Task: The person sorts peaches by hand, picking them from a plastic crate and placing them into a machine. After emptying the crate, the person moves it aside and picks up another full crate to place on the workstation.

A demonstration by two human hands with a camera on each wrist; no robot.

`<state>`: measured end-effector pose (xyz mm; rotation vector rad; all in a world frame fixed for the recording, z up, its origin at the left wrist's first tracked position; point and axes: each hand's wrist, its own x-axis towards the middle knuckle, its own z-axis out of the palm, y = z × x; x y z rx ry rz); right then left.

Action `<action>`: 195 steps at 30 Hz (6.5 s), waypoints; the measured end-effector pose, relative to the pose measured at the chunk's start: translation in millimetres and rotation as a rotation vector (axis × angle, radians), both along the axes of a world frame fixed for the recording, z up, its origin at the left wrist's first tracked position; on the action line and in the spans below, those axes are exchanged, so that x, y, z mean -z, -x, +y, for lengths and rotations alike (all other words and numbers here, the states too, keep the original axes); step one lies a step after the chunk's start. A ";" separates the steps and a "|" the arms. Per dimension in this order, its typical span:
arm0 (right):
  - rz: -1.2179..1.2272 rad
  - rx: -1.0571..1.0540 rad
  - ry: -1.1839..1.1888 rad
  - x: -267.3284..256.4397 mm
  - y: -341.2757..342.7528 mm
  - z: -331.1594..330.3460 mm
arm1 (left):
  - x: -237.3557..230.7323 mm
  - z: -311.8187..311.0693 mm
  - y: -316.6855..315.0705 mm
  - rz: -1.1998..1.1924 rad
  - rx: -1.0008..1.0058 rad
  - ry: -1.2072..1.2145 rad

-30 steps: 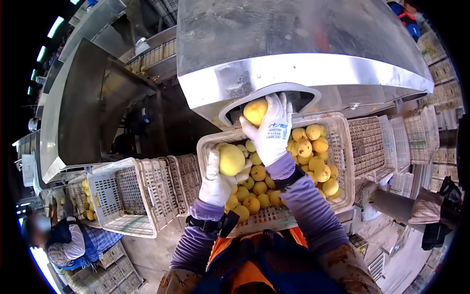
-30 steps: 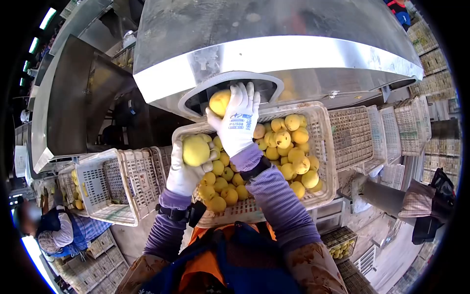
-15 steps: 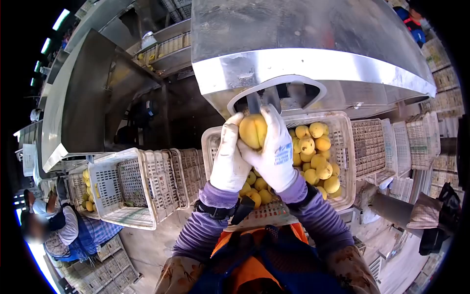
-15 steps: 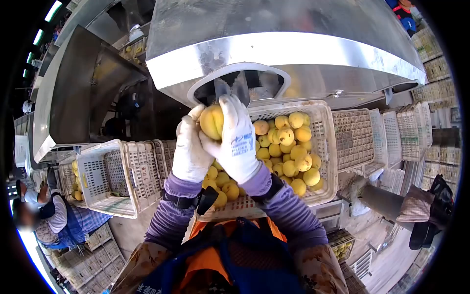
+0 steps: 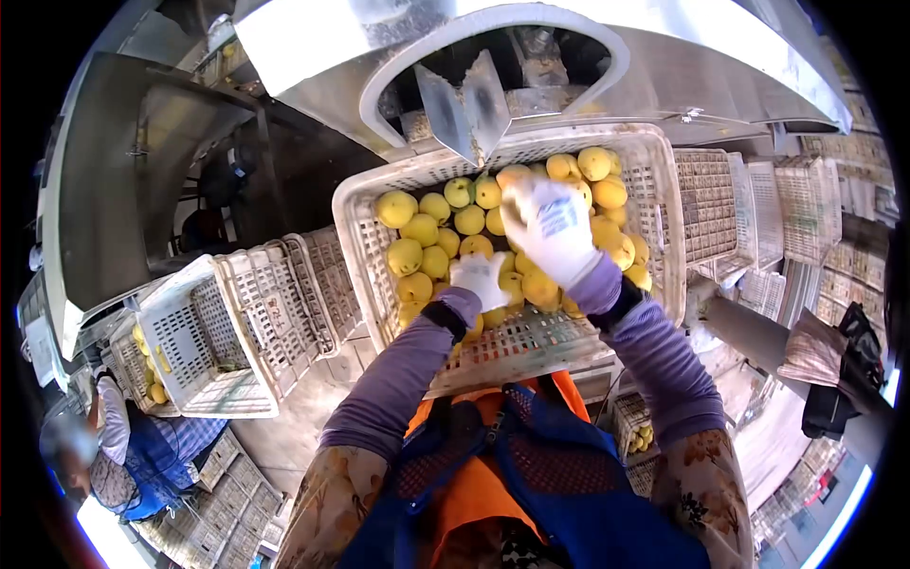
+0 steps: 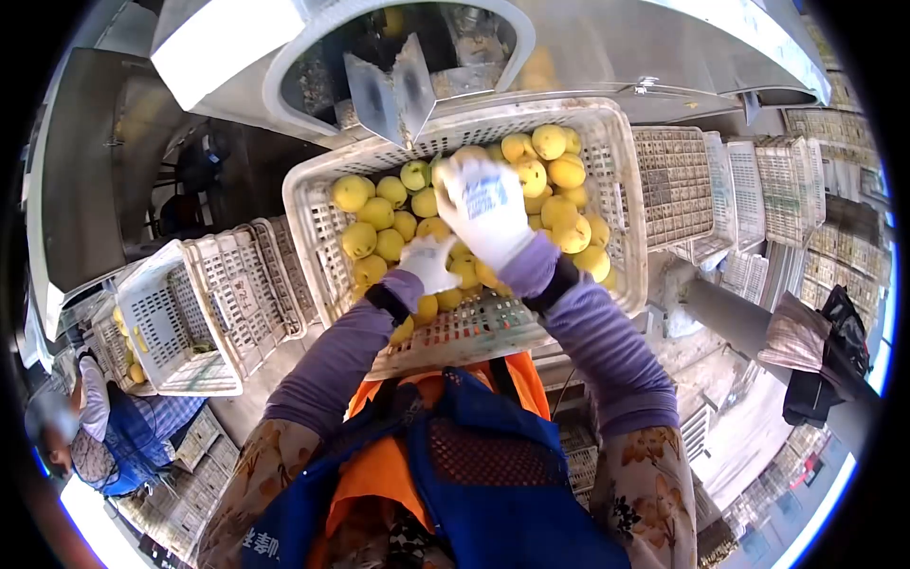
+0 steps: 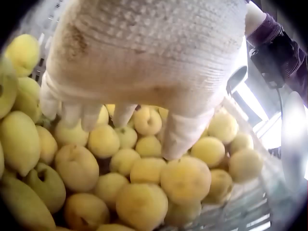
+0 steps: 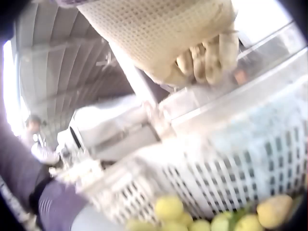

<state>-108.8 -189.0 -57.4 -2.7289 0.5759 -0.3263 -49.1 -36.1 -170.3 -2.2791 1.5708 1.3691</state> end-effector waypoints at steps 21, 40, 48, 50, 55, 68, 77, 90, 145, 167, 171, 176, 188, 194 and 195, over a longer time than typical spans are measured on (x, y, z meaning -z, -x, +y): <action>-0.652 0.074 -0.492 -103.5 33.5 68.3 | -204.6 3.3 -44.0 1.627 -1.229 0.715; -0.407 0.328 -0.021 -50.5 -124.7 -25.2 | -177.3 15.4 -86.5 0.172 -0.807 1.174; -0.583 0.012 -0.563 -90.8 -41.5 39.9 | -185.4 -10.7 -67.2 -0.279 -0.525 1.357; -0.686 0.138 -0.217 -62.5 -63.6 21.3 | -177.5 -0.5 -61.6 -0.166 -0.601 1.228; -0.340 0.287 -0.006 -44.8 -137.3 -28.4 | -104.6 2.1 -44.5 -0.223 -0.699 0.890; 0.387 0.519 -0.094 78.3 58.9 -44.6 | 44.3 -96.6 18.2 0.033 -0.594 0.159; 0.392 0.634 -0.216 101.1 58.0 -42.5 | 114.3 -168.0 40.4 0.761 -1.598 0.015; -0.487 0.370 -0.522 -21.0 76.3 24.7 | -94.5 -50.3 0.5 1.865 -1.166 0.526; 0.532 0.491 -0.005 204.5 -26.6 -18.1 | 115.9 -84.6 -56.1 -0.524 -0.676 -0.049; -0.526 0.383 -0.005 -54.1 -73.5 21.1 | -177.3 -6.1 -76.2 1.034 -1.367 1.007; -0.504 0.430 0.069 -36.8 -100.7 20.2 | -177.4 11.1 -84.3 1.128 -1.302 0.990; -0.486 0.494 0.069 -16.7 -140.2 -0.9 | -173.2 20.6 -98.5 1.436 -1.232 0.981; -0.472 0.334 -0.027 -26.6 -95.5 13.7 | -143.4 -14.3 -68.3 1.263 -1.398 1.059; -0.582 0.274 -0.216 -57.6 -101.3 -20.4 | -14.7 -19.5 -63.7 0.067 -1.087 0.763; -0.559 0.343 -0.193 -56.6 -81.9 -16.4 | -9.8 -23.7 -64.3 -0.070 -1.006 0.619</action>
